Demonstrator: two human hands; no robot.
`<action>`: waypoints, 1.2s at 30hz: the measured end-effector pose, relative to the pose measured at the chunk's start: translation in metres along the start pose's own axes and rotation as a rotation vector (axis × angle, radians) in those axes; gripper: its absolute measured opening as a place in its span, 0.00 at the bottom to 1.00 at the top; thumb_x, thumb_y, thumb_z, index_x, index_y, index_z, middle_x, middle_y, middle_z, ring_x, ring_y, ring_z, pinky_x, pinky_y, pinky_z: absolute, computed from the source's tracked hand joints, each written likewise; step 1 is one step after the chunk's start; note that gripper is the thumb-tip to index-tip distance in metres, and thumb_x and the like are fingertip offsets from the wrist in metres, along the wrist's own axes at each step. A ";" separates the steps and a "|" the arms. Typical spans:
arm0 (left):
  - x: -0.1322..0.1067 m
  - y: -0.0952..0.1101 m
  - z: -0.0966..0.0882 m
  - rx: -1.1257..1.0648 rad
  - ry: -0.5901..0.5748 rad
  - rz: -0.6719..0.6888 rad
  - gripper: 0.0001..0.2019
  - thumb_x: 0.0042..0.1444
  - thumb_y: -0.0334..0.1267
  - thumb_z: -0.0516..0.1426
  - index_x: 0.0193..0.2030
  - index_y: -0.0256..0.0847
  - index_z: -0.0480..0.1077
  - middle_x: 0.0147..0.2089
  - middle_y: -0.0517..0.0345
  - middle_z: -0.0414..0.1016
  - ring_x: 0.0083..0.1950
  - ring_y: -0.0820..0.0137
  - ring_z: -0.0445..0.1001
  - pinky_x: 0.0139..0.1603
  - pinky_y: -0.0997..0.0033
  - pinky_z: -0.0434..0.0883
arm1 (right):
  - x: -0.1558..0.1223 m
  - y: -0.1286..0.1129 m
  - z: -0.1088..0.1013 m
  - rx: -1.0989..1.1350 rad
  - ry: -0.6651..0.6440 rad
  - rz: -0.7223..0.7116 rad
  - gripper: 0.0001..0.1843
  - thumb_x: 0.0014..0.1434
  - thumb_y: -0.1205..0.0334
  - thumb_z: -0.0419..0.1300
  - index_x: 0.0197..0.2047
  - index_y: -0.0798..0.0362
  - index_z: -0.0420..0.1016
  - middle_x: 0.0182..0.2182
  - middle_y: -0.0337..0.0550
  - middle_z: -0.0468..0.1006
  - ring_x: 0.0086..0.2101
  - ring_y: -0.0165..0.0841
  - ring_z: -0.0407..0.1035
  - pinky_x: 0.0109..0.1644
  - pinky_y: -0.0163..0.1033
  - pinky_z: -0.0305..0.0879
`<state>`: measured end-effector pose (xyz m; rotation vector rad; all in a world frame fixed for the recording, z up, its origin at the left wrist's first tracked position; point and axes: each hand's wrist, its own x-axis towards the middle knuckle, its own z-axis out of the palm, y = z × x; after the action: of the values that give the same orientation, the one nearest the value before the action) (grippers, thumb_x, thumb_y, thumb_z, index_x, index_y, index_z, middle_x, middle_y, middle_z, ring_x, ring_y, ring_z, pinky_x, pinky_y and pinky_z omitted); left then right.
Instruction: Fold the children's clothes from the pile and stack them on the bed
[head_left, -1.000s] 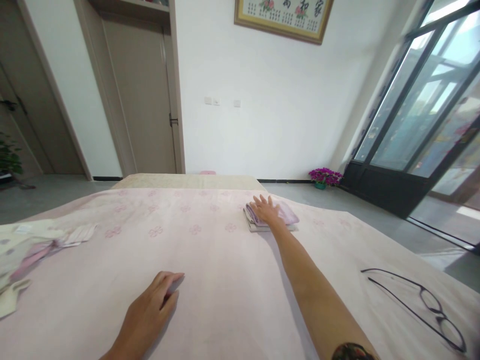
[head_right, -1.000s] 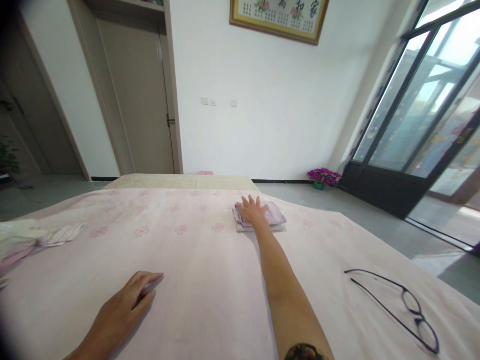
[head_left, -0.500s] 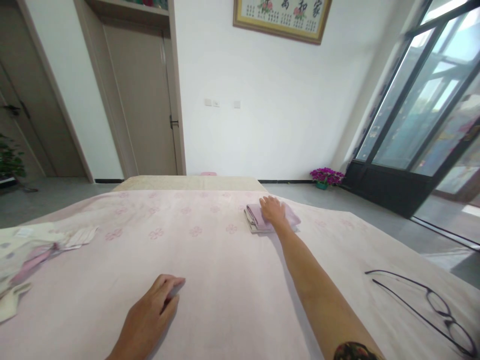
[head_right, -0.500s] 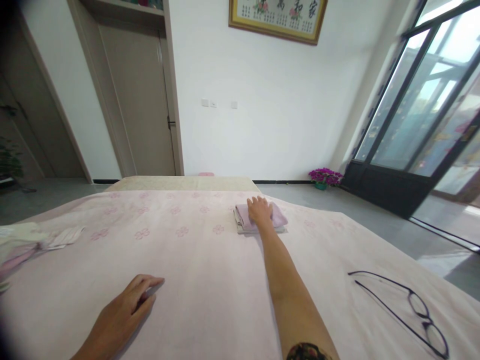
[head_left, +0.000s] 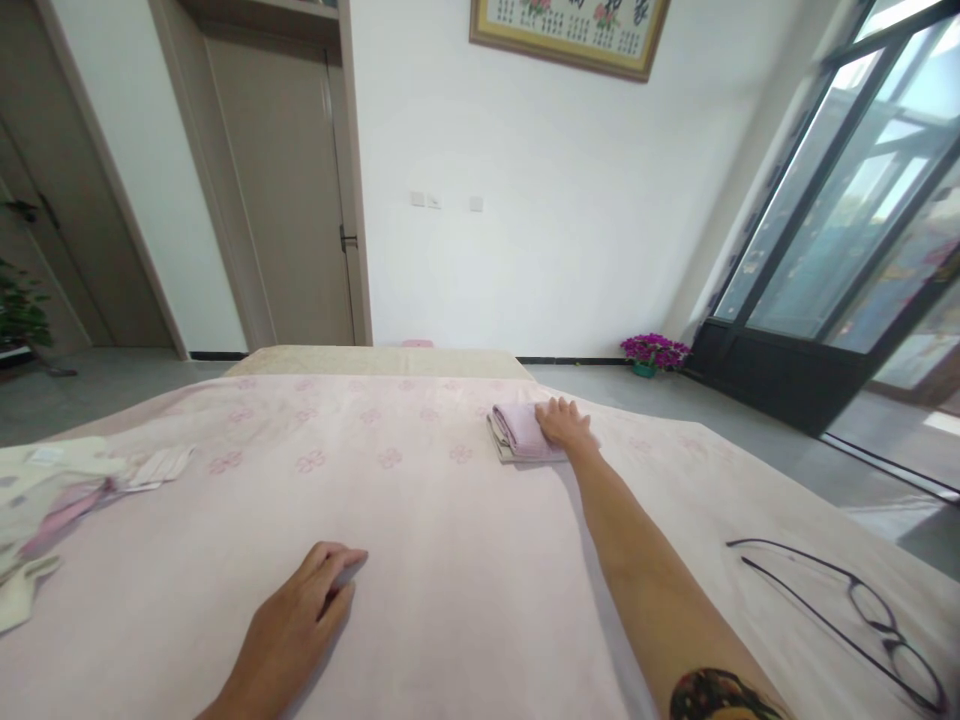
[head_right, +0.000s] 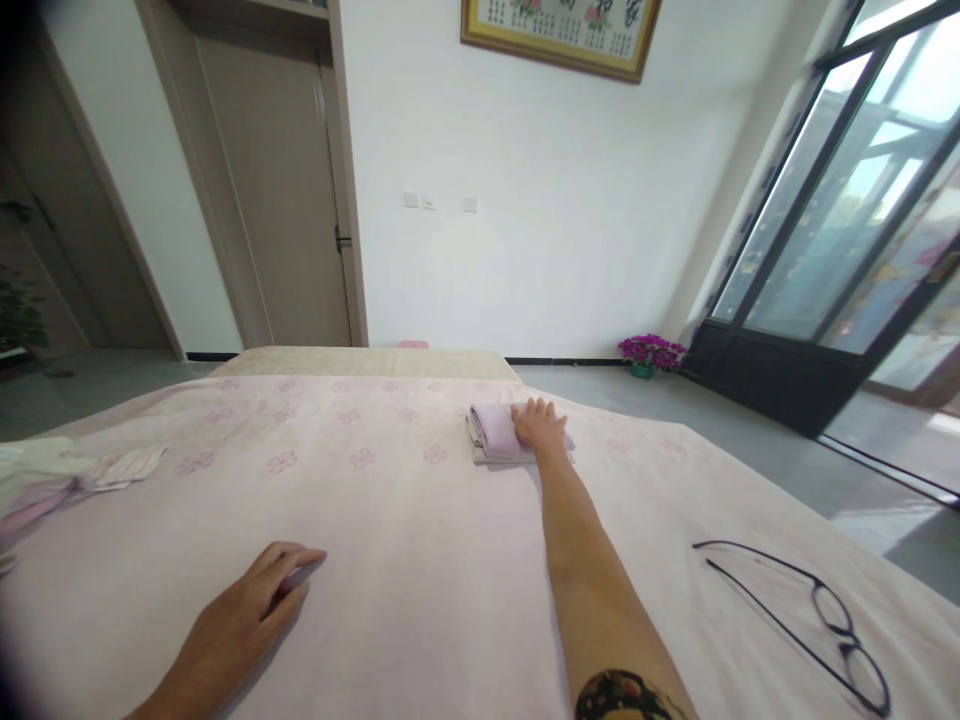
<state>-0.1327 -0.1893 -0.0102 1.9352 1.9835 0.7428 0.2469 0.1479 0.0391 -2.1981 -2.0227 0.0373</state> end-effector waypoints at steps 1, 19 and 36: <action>0.000 0.001 0.000 -0.003 0.005 0.004 0.16 0.63 0.42 0.48 0.54 0.52 0.69 0.54 0.61 0.70 0.44 0.71 0.76 0.44 0.72 0.71 | -0.002 -0.009 0.000 -0.004 0.018 -0.035 0.39 0.67 0.40 0.28 0.73 0.52 0.40 0.72 0.50 0.37 0.69 0.49 0.29 0.66 0.67 0.32; -0.005 0.018 -0.018 -0.047 0.027 0.036 0.16 0.59 0.31 0.48 0.49 0.48 0.71 0.50 0.59 0.71 0.48 0.72 0.73 0.50 0.74 0.66 | -0.121 -0.110 0.021 -0.128 0.294 -0.448 0.30 0.69 0.50 0.41 0.70 0.53 0.54 0.71 0.51 0.47 0.69 0.45 0.35 0.68 0.60 0.28; -0.018 0.008 -0.018 -0.068 0.070 0.123 0.15 0.58 0.28 0.51 0.48 0.46 0.73 0.50 0.59 0.72 0.49 0.72 0.73 0.49 0.76 0.65 | -0.304 -0.138 0.033 0.063 -0.034 -0.655 0.30 0.69 0.49 0.41 0.70 0.49 0.54 0.70 0.48 0.49 0.68 0.43 0.42 0.70 0.54 0.36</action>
<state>-0.1345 -0.2102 0.0063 2.0312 1.8658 0.9091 0.0796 -0.1396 -0.0021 -1.4124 -2.6061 0.0594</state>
